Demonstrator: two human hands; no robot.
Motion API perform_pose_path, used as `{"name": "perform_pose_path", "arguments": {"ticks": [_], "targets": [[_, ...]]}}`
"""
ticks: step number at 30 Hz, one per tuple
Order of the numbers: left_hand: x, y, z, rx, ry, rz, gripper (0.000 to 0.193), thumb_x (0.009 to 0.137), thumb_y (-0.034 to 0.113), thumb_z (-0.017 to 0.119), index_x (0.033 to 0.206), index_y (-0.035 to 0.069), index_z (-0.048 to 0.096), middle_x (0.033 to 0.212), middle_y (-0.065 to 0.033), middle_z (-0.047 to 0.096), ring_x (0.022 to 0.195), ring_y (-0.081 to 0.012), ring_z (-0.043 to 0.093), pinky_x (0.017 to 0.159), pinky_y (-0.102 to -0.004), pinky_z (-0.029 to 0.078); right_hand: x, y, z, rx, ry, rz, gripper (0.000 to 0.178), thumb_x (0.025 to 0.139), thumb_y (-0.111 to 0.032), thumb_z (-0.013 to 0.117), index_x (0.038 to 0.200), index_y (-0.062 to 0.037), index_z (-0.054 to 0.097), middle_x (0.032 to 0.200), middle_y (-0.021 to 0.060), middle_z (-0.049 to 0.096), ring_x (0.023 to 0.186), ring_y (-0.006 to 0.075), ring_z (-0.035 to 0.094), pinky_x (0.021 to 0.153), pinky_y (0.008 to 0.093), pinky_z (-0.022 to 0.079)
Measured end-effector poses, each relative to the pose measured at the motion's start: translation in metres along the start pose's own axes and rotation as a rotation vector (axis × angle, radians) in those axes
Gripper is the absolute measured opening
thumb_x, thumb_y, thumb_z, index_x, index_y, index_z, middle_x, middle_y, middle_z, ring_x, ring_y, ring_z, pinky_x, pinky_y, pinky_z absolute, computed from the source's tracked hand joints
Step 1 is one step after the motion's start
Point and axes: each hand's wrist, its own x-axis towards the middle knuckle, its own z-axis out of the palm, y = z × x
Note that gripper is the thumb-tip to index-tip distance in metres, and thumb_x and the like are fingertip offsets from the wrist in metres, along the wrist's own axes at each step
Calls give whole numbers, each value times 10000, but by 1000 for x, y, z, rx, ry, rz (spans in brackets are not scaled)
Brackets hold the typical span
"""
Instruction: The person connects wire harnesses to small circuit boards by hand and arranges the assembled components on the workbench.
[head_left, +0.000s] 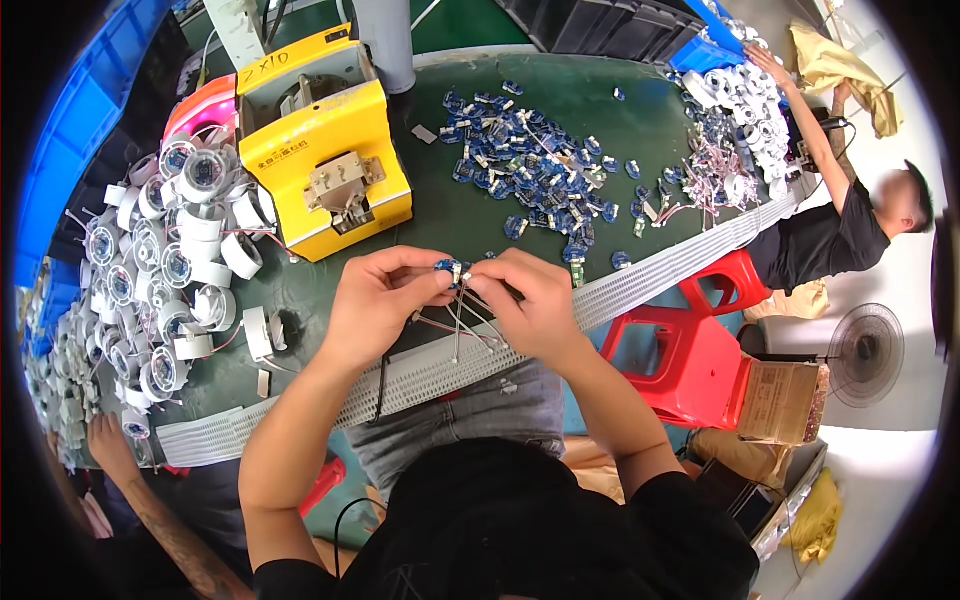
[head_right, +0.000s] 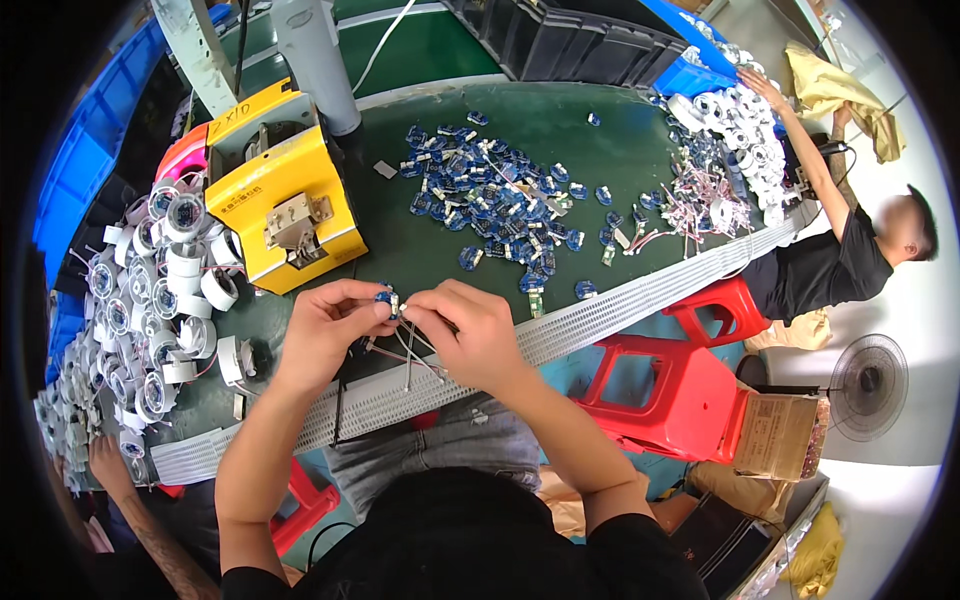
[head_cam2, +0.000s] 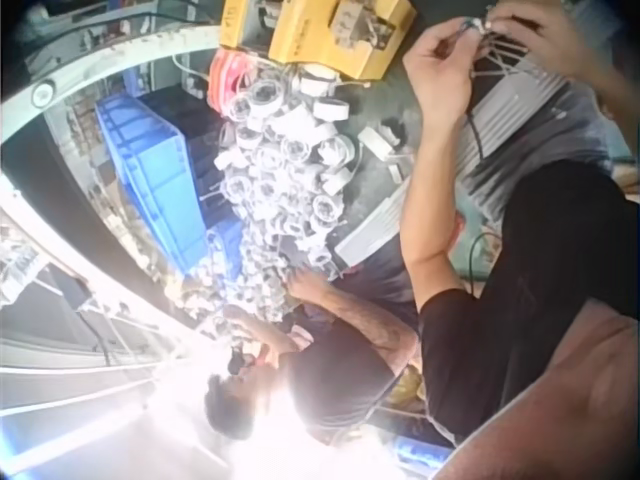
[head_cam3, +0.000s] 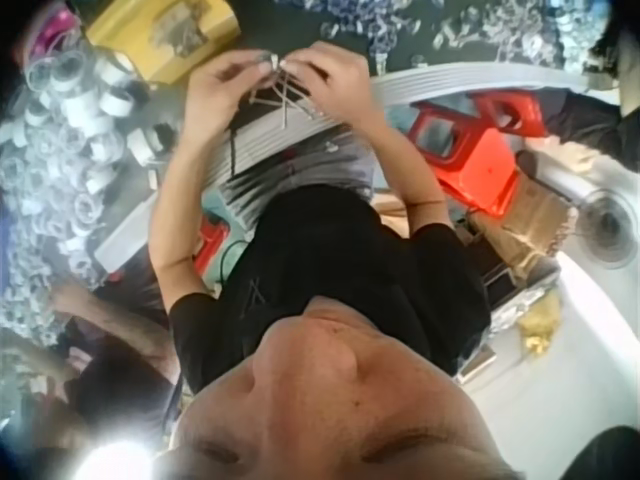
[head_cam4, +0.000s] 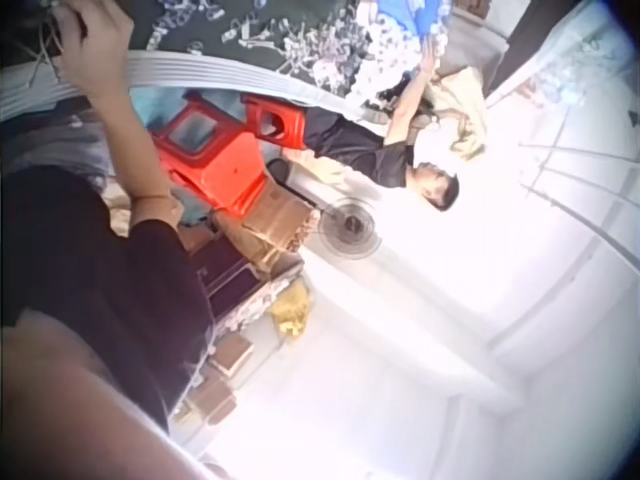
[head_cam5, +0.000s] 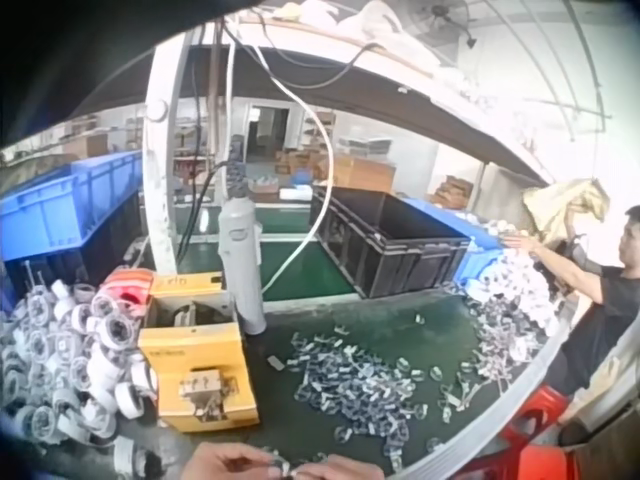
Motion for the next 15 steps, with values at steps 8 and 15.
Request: {"name": "perform_pose_path", "arguments": {"ticks": [8, 15], "targets": [[0, 0, 1, -14, 12, 11, 179, 894, 19, 693, 1063, -42, 690, 908, -103, 722, 803, -142, 701, 737, -254, 578, 9, -3, -8, 13, -142, 15, 69, 858, -76, 698, 879, -11, 684, 745, 100, 635, 626, 259, 612, 572, 345, 473], [-1, -7, 4, 28, 52, 36, 169, 883, -7, 697, 1047, -47, 691, 911, -102, 722, 797, -138, 700, 740, -254, 586, 8, -4, -10, -25, -158, 10, 51, 851, -49, 695, 878, -6, 697, 764, 99, 659, 647, 225, 639, 583, 314, 487]]}}
